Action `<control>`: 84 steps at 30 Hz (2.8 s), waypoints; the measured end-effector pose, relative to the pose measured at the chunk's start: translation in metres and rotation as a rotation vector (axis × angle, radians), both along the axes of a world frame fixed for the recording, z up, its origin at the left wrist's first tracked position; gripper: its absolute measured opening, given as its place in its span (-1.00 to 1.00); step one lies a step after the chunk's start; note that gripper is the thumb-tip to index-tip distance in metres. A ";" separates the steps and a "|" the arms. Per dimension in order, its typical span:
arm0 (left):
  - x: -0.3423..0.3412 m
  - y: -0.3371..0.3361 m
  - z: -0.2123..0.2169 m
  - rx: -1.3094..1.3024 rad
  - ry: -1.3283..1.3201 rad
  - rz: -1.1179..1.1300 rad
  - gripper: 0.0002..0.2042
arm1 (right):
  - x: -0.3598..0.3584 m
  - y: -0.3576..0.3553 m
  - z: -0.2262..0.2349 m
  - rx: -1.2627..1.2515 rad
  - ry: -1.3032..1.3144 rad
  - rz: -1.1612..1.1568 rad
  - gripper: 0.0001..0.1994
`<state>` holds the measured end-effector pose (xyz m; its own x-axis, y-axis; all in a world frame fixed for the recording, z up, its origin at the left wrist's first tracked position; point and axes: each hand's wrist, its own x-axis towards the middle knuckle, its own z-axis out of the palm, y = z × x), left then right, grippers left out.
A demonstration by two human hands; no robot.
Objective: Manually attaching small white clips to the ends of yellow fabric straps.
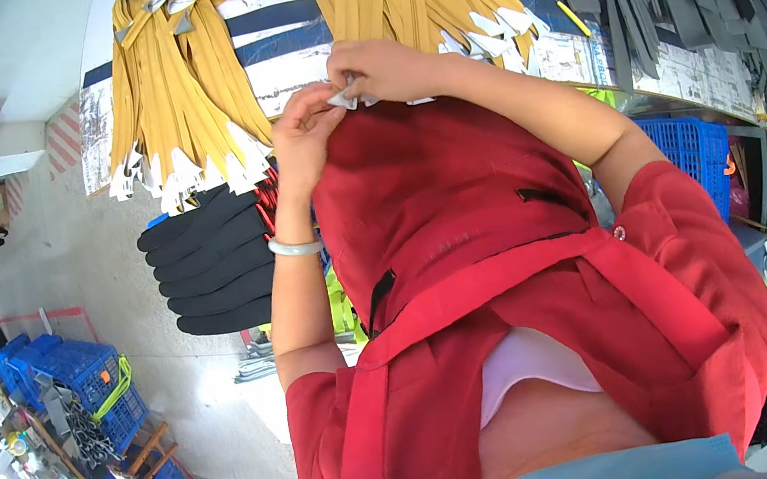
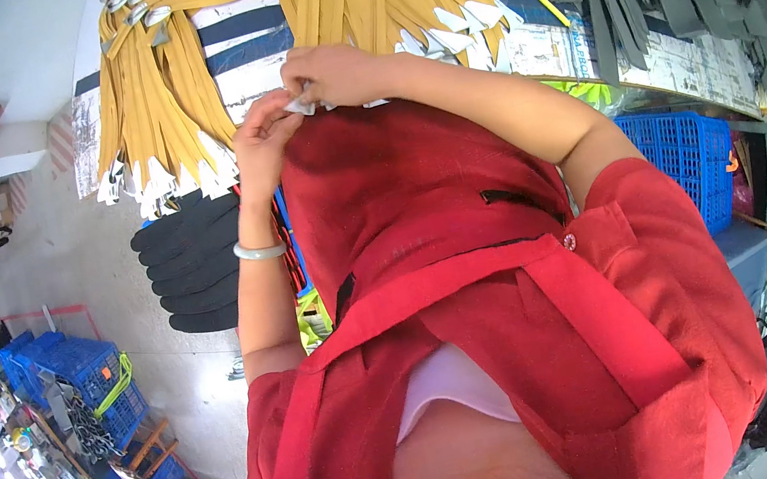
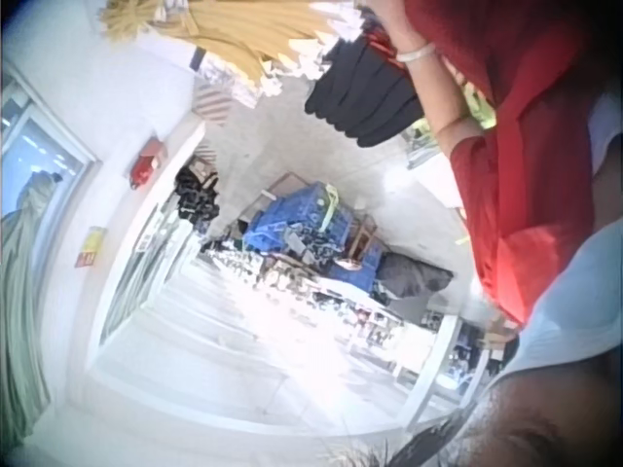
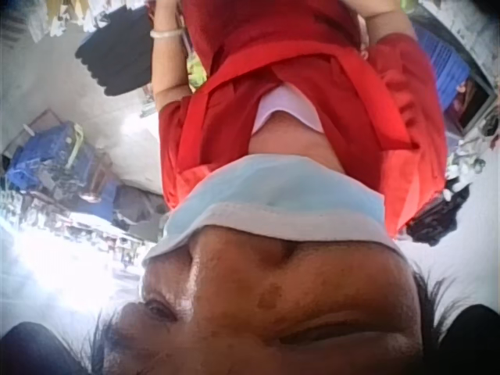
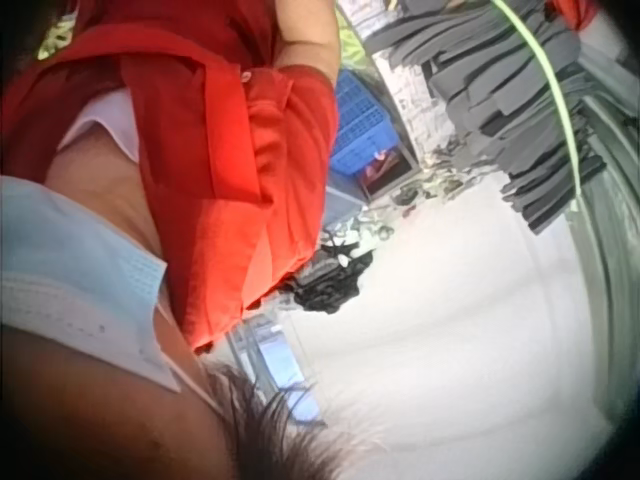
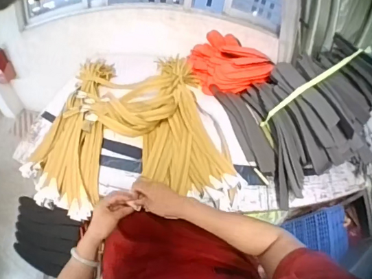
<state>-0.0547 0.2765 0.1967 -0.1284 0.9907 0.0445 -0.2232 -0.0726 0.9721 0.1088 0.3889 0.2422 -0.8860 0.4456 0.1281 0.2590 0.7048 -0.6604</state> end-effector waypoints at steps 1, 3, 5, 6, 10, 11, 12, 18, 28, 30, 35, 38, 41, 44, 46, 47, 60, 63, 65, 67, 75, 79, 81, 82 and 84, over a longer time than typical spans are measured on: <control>-0.004 0.003 0.009 0.002 -0.002 0.001 -0.78 | -0.001 0.000 0.011 -0.223 0.147 -0.052 -0.87; -0.010 0.012 0.030 -0.126 -0.155 -0.088 -0.76 | 0.006 0.005 0.026 -0.517 0.063 -0.113 -0.88; -0.004 0.027 0.040 0.000 -0.150 -0.056 -0.76 | 0.009 0.011 0.028 -0.747 0.241 -0.086 -0.88; -0.007 0.031 0.042 0.031 -0.163 -0.073 -0.77 | 0.008 0.010 0.034 -0.741 0.243 -0.081 -0.88; -0.012 0.040 0.044 0.089 -0.185 -0.118 -0.80 | 0.011 0.015 0.050 -1.005 0.244 -0.047 -0.83; -0.012 0.041 0.044 0.128 -0.216 -0.139 -0.82 | 0.012 0.019 0.051 -1.030 0.187 -0.002 -0.81; -0.009 0.043 0.046 0.129 -0.216 -0.144 -0.82 | 0.014 0.023 0.050 -1.028 0.190 -0.006 -0.81; 0.010 0.039 0.060 0.016 -0.205 0.098 -0.84 | 0.013 0.027 0.040 -1.196 0.352 -0.001 -0.80; 0.004 0.041 0.055 0.017 -0.293 -0.122 -0.83 | 0.017 0.021 0.047 -1.062 0.345 -0.071 -0.83; 0.008 0.038 0.057 0.004 -0.303 -0.064 -0.86 | 0.016 0.019 0.053 -1.015 0.334 -0.075 -0.83; 0.028 0.039 0.056 0.111 -0.099 0.246 -0.88 | -0.008 0.003 0.038 0.295 0.414 -0.279 -0.87; 0.028 0.039 0.058 0.172 -0.069 0.361 -0.89 | -0.014 -0.003 0.022 0.241 0.525 -0.375 -0.90; 0.012 0.029 0.060 0.062 -0.124 0.098 -0.87 | -0.005 -0.003 0.017 -0.105 0.583 -0.364 -0.93; -0.004 0.028 0.062 -0.020 0.042 0.010 -0.79 | -0.004 -0.006 0.020 -0.448 0.586 -0.284 -0.94; -0.009 0.028 0.063 0.008 0.068 0.043 -0.83 | -0.005 -0.011 0.027 -0.497 0.577 -0.240 -0.93; -0.010 0.029 0.063 0.039 0.094 0.073 -0.87 | -0.004 -0.013 0.031 -0.633 0.588 -0.304 -0.91; -0.075 0.042 0.091 0.247 -0.043 0.751 -0.83 | 0.036 0.011 0.040 -0.548 0.320 -0.512 -0.85; -0.078 0.035 0.072 0.176 0.165 0.724 -0.77 | 0.038 0.003 0.012 -0.132 0.145 -0.298 -0.88; -0.047 0.027 0.057 0.037 0.248 0.363 -0.79 | 0.032 -0.005 -0.001 0.172 0.050 -0.121 -0.89; -0.020 0.021 0.021 -0.027 0.231 0.181 -0.86 | 0.022 -0.013 -0.005 0.273 -0.218 -0.092 -0.91; 0.026 0.025 0.023 0.000 0.055 -0.003 -0.83 | 0.036 0.002 0.032 -0.360 0.163 -0.158 -0.90; 0.011 0.046 0.048 0.269 0.241 -0.024 -0.79 | 0.033 0.014 0.052 -0.674 0.241 -0.138 -0.90; 0.005 0.051 0.054 0.136 0.016 -0.143 -0.81 | 0.035 0.023 0.058 -0.725 0.202 -0.053 -0.84; 0.004 0.052 0.057 0.092 -0.003 -0.179 -0.81 | 0.035 0.030 0.060 -0.724 0.117 -0.040 -0.80; 0.006 0.053 0.058 0.058 -0.032 -0.199 -0.81 | 0.036 0.038 0.064 -0.749 0.085 -0.020 -0.81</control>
<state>-0.0491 0.3299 0.2551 0.0668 0.9926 0.1010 -0.2692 -0.0795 0.9598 0.1447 0.4268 0.3066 -0.8775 0.4562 -0.1475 0.1934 0.0552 -0.9796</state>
